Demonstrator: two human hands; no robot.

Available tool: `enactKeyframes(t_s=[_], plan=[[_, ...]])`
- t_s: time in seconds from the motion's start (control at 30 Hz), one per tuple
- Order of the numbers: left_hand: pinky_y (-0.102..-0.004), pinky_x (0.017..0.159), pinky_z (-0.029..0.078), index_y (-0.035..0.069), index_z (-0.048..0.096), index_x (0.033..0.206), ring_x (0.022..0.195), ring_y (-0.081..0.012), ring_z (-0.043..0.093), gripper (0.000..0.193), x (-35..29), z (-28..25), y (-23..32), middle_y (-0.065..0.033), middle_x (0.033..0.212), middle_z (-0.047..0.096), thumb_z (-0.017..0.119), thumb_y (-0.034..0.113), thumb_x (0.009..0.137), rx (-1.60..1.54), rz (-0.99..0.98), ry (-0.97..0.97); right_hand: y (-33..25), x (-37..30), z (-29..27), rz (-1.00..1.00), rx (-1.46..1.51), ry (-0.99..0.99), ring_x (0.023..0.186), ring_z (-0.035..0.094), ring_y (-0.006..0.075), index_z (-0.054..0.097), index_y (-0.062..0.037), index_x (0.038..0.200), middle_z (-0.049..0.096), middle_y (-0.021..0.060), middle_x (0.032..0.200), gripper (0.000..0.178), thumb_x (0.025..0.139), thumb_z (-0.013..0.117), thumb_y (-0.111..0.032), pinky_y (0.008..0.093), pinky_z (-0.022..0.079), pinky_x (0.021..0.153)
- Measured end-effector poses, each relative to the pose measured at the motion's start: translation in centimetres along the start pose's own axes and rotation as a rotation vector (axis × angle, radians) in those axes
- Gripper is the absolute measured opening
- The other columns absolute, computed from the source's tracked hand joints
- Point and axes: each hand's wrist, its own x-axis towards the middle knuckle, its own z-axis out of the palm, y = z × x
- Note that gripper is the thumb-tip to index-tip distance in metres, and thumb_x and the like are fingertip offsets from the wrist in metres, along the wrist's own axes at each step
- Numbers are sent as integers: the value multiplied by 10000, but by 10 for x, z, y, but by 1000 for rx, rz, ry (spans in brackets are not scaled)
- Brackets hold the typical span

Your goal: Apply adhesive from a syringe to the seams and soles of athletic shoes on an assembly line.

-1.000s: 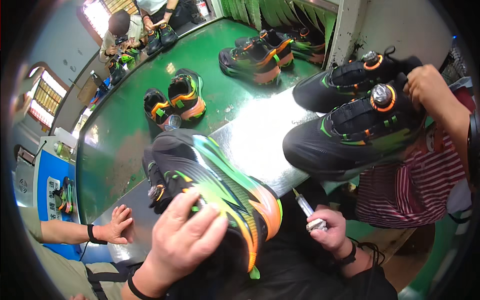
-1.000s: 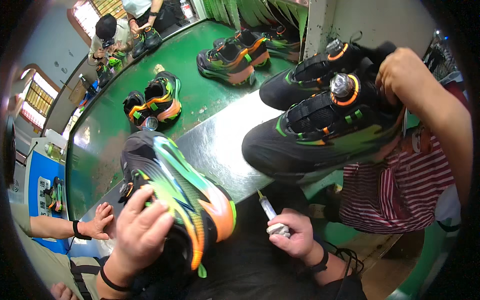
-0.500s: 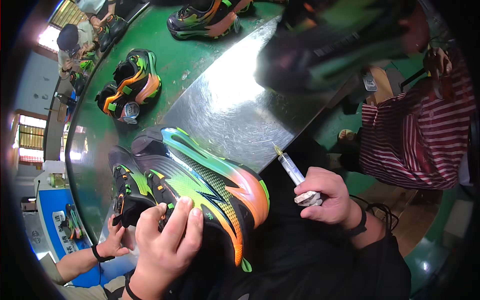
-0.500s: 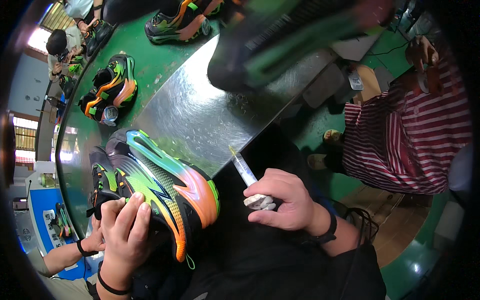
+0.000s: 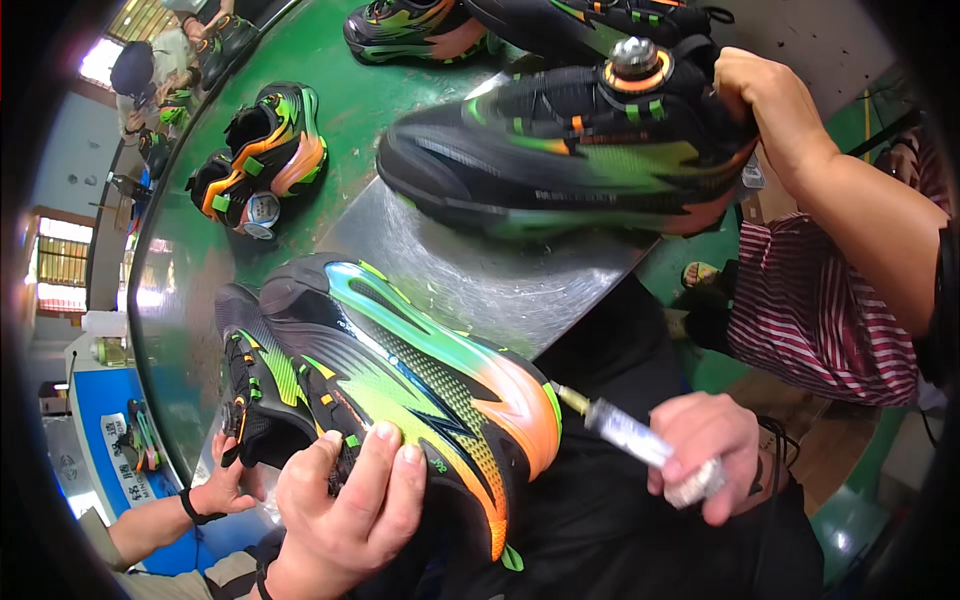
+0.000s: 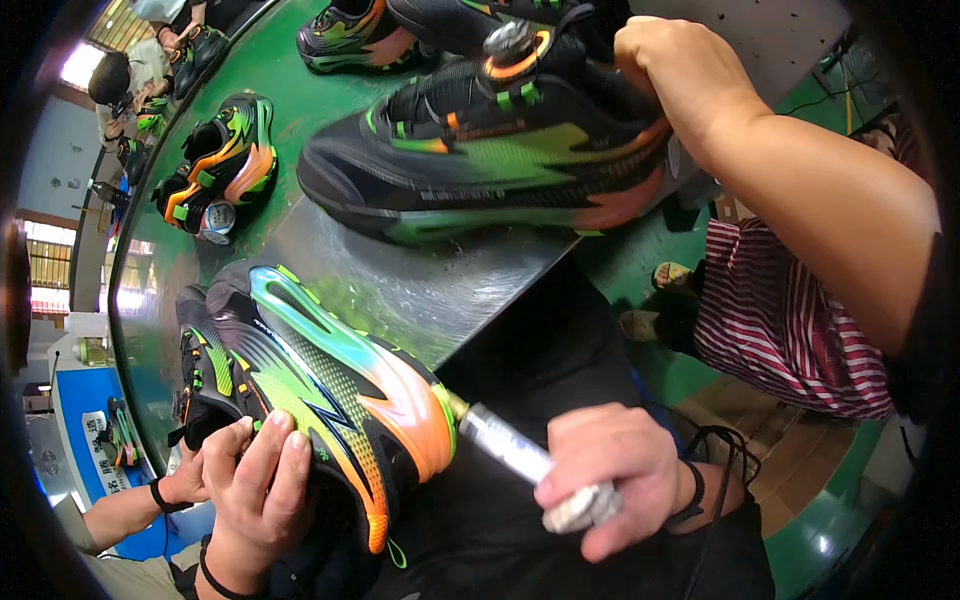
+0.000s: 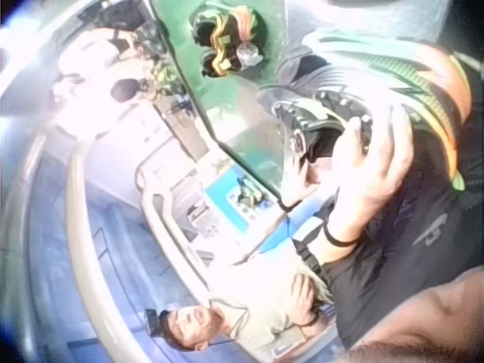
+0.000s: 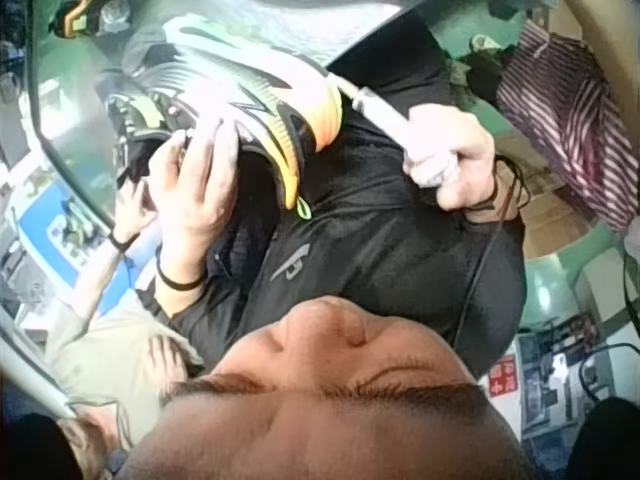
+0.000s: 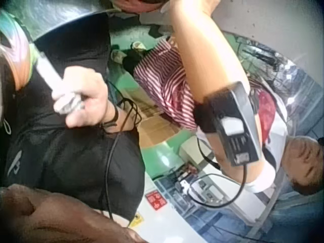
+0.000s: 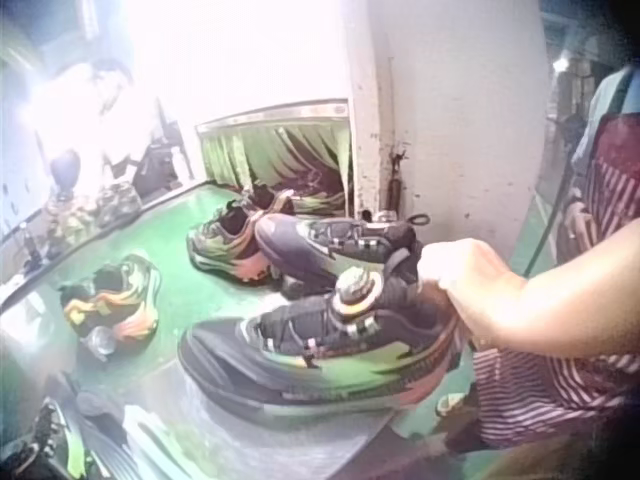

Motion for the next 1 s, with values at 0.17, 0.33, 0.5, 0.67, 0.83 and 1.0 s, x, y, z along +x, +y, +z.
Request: enactKeyframes(t_s=[0.17,0.33,0.5,0.67,0.83,1.0], plan=[[-431,762,509,62,559,1193,903,-359,576,432,0,-3,-1,-157,1169,626,663,2,779,-21,-2,3,-5,15,16,77,154,-60,568,567,211,689,50,1027,696,129,791,442,829,793,-331,321,400,506],[-428,770,511,51,567,1168,904,-358,583,375,2,-3,-3,-158,1139,638,657,18,805,-11,19,8,3,31,18,96,134,-106,574,581,225,680,47,1041,696,152,804,442,854,771,-343,317,412,499],[-430,784,509,51,571,1158,919,-360,586,353,0,0,-4,-160,1134,639,654,20,817,-4,28,5,11,34,21,100,79,-87,561,569,230,678,53,1046,692,151,804,441,860,767,-337,321,404,484],[-433,789,510,46,566,1164,924,-367,585,356,0,0,-3,-167,1135,637,653,18,819,-6,19,-4,4,32,16,121,76,-110,536,554,227,688,57,1029,685,141,777,437,851,776,-332,318,394,462],[-436,785,510,43,550,1188,917,-372,583,379,0,0,-3,-172,1145,632,640,6,822,-13,6,-1,-4,30,17,130,55,-119,511,539,219,698,62,1006,677,134,747,429,836,792,-320,311,379,442],[-444,784,509,37,543,1209,909,-376,578,412,-2,1,-2,-186,1159,625,633,-8,810,-49,-7,-8,-7,25,22,114,43,-122,486,524,210,707,66,983,669,127,716,421,821,809,-309,304,363,422]])
